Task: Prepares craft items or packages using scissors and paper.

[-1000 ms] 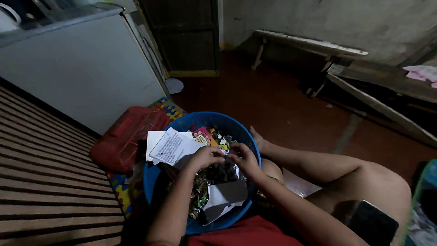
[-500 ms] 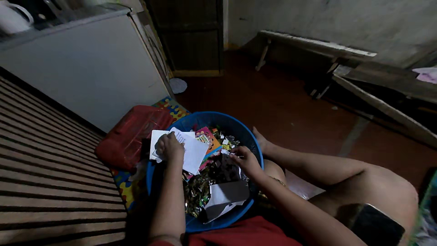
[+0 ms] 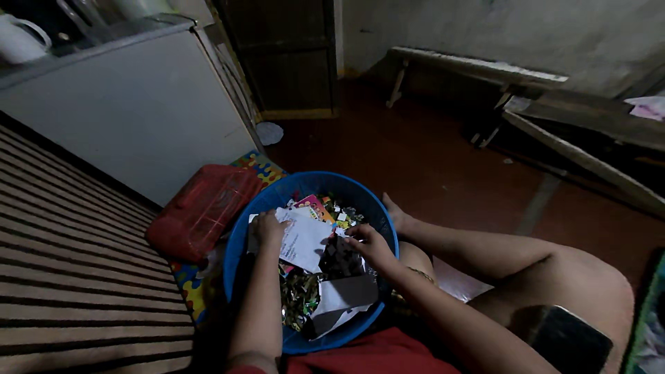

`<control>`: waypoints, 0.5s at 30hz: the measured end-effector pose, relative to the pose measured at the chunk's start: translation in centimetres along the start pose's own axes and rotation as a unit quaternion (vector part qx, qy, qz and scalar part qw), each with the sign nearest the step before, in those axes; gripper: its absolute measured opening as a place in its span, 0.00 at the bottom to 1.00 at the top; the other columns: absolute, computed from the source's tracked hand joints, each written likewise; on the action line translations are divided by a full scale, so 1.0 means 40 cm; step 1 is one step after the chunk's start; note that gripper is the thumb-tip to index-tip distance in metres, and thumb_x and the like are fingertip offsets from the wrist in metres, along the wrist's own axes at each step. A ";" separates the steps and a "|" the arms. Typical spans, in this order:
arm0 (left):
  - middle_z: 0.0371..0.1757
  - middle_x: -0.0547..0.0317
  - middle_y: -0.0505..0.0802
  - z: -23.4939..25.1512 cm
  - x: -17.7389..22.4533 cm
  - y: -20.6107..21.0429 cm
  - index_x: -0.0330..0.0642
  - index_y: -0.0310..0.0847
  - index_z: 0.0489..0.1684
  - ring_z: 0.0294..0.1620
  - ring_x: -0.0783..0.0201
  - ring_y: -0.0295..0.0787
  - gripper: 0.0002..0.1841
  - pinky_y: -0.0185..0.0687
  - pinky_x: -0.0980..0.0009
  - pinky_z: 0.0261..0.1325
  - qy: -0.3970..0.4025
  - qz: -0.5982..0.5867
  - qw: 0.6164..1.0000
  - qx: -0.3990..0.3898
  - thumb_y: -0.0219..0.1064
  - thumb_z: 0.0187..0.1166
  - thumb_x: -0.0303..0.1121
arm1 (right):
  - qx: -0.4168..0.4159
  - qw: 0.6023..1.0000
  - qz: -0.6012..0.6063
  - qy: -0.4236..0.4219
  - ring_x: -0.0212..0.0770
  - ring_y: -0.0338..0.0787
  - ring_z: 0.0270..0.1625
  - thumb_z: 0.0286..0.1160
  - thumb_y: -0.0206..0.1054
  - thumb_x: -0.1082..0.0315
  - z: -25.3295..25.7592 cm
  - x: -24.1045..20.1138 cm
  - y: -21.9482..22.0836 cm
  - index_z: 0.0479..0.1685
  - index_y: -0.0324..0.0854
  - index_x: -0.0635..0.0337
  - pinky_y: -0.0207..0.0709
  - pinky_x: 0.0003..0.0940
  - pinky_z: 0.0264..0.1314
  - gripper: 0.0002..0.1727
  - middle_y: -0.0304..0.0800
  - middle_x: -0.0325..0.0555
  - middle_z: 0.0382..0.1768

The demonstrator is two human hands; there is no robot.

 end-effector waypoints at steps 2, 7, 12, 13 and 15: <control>0.76 0.32 0.80 0.009 -0.005 0.001 0.40 0.77 0.78 0.83 0.34 0.69 0.35 0.59 0.38 0.85 0.004 -0.024 1.000 0.014 0.80 0.71 0.43 | -0.002 1.000 0.005 0.002 0.41 0.88 0.52 0.80 0.70 0.60 0.001 0.001 0.001 0.57 0.84 0.64 0.83 0.35 0.55 0.17 0.84 0.55 0.57; 0.69 0.35 0.87 -0.008 0.002 -0.011 0.35 0.85 0.66 0.75 0.38 0.79 0.17 0.67 0.41 0.81 0.020 -0.061 0.997 0.048 0.68 0.83 0.33 | -0.022 1.000 0.009 0.002 0.41 0.88 0.54 0.80 0.70 0.61 -0.003 -0.001 0.004 0.58 0.84 0.66 0.83 0.36 0.59 0.17 0.85 0.55 0.56; 0.62 0.34 0.91 -0.060 0.043 -0.077 0.36 0.86 0.66 0.68 0.36 0.86 0.16 0.74 0.37 0.74 0.047 -0.119 0.984 0.125 0.61 0.88 0.34 | -0.037 0.999 0.012 -0.005 0.38 0.89 0.51 0.80 0.70 0.62 -0.008 0.000 0.009 0.56 0.84 0.66 0.83 0.33 0.57 0.16 0.87 0.53 0.53; 0.59 0.35 0.92 -0.068 0.049 -0.085 0.35 0.87 0.64 0.65 0.37 0.88 0.16 0.75 0.38 0.72 0.057 -0.131 0.978 0.155 0.61 0.89 0.35 | -0.037 0.999 0.013 -0.005 0.38 0.89 0.51 0.80 0.70 0.62 -0.007 0.000 0.010 0.56 0.84 0.66 0.83 0.33 0.57 0.16 0.87 0.53 0.53; 0.55 0.36 0.94 -0.078 0.055 -0.094 0.34 0.89 0.59 0.60 0.39 0.91 0.15 0.79 0.39 0.68 0.101 -0.156 0.958 0.216 0.63 0.88 0.36 | -0.022 1.000 0.015 -0.011 0.39 0.89 0.52 0.79 0.70 0.62 -0.009 -0.005 0.008 0.58 0.84 0.65 0.84 0.33 0.56 0.17 0.86 0.54 0.56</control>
Point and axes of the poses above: each hand's wrist, its own z-axis towards the middle knuckle, its own y-axis out of the palm, x = y × z, the point moved 2 cm from there along z, towards the middle knuckle
